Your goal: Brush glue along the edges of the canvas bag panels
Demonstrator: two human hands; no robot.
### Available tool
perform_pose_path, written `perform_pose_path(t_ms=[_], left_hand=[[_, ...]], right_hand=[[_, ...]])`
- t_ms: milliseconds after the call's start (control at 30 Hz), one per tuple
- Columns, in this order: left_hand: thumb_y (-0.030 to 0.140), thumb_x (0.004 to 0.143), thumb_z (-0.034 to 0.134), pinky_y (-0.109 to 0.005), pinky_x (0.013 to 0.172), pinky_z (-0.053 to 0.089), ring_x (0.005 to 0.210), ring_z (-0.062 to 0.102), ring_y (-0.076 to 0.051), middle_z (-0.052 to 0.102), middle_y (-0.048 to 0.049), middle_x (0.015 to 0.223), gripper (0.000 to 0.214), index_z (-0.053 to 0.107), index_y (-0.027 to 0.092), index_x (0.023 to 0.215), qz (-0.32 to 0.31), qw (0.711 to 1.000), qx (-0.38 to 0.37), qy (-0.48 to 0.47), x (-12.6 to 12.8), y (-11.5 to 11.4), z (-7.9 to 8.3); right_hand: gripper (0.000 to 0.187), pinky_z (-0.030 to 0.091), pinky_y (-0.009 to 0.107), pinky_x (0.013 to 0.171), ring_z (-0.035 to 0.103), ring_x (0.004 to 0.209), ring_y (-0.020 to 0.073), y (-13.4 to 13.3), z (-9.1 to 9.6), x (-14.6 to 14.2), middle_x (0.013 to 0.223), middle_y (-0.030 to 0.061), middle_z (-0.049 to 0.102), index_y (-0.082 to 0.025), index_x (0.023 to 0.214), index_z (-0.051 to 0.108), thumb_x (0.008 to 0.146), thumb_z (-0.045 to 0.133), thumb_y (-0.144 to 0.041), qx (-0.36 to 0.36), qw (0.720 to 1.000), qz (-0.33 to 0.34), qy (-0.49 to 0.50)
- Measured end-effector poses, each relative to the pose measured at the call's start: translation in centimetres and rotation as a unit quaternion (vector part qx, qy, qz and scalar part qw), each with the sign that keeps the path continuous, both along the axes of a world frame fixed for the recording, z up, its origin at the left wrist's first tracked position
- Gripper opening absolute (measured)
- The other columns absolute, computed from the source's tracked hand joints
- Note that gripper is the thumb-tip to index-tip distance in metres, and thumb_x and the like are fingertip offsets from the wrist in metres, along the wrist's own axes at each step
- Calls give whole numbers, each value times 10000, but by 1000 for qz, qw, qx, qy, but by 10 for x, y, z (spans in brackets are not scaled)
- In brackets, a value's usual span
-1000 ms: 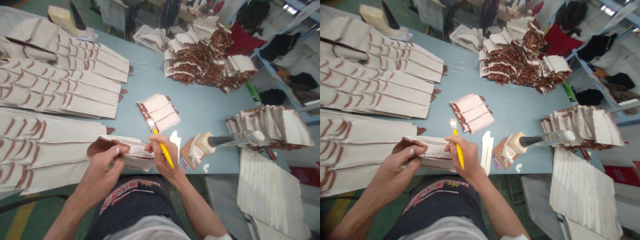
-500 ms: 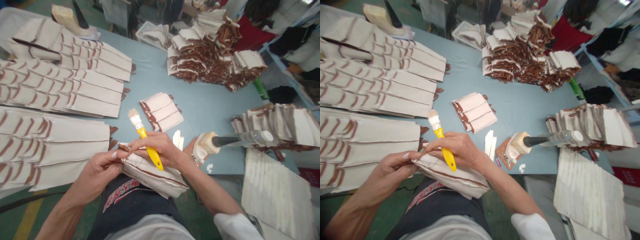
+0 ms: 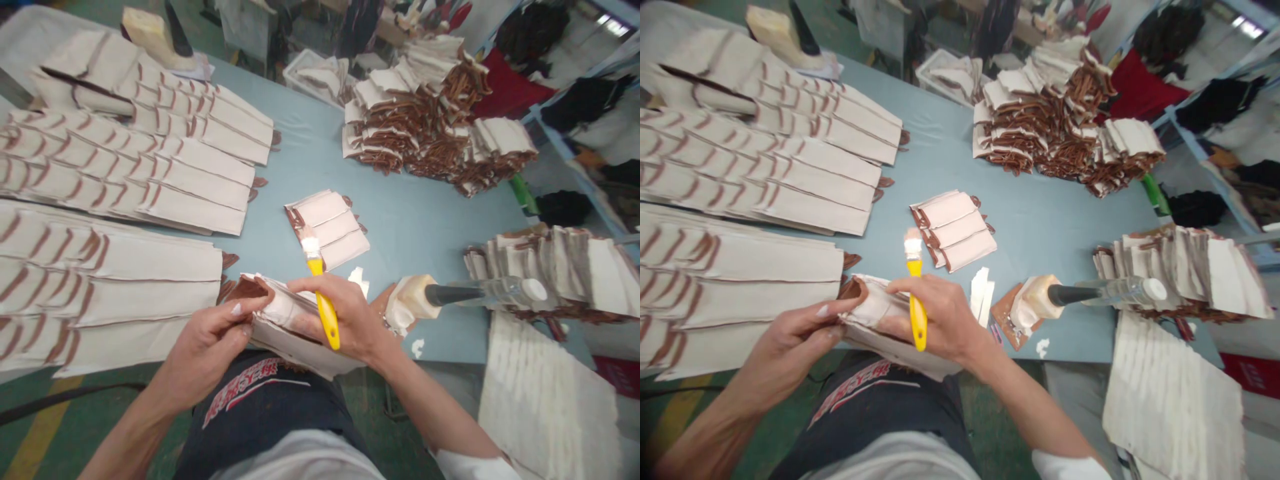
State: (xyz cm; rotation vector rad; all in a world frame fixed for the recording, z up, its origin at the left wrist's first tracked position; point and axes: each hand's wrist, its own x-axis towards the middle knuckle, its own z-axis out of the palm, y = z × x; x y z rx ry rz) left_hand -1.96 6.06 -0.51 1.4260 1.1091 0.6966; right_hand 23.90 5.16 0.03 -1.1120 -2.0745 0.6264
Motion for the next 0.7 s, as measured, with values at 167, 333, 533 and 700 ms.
perform_pose_path(t_ms=[167, 333, 533, 700], left_hand=[[359, 854, 769, -428, 1069, 631, 1157, 806, -349, 871, -116, 1226, 409, 894, 200, 1210, 67, 996, -51, -32, 11, -13, -15], [378, 849, 825, -411, 1058, 607, 1165, 775, -330, 856, -116, 1216, 403, 867, 210, 1213, 75, 983, -123, -111, 14, -10, -26], [586, 920, 726, -323, 739, 527, 797, 623, -229, 731, -56, 833, 413, 767, 192, 804, 52, 984, -156, -70, 8, 6, -24], [672, 854, 724, -311, 711, 459, 757, 544, -215, 628, -13, 727, 502, 636, 214, 667, 15, 984, -172, 35, 1, 15, -25]], right_hand=[[224, 637, 360, 823, 801, 956, 247, -25, -21, -9, 1192, 142, 850, -211, 1299, 682, 1094, 691, -300, 128, 987, -69, -74], [182, 525, 295, 665, 711, 778, 183, -13, -51, -6, 1024, 63, 816, -254, 1221, 718, 1082, 639, -166, 212, 967, -91, -106], [218, 416, 289, 622, 585, 703, 161, -6, -64, 3, 825, 7, 702, -268, 1181, 771, 1119, 593, -160, 234, 956, 9, -174], [216, 394, 298, 644, 540, 715, 160, -3, -68, -5, 821, -2, 664, -271, 1154, 762, 1101, 620, -117, 235, 948, 38, -212]])
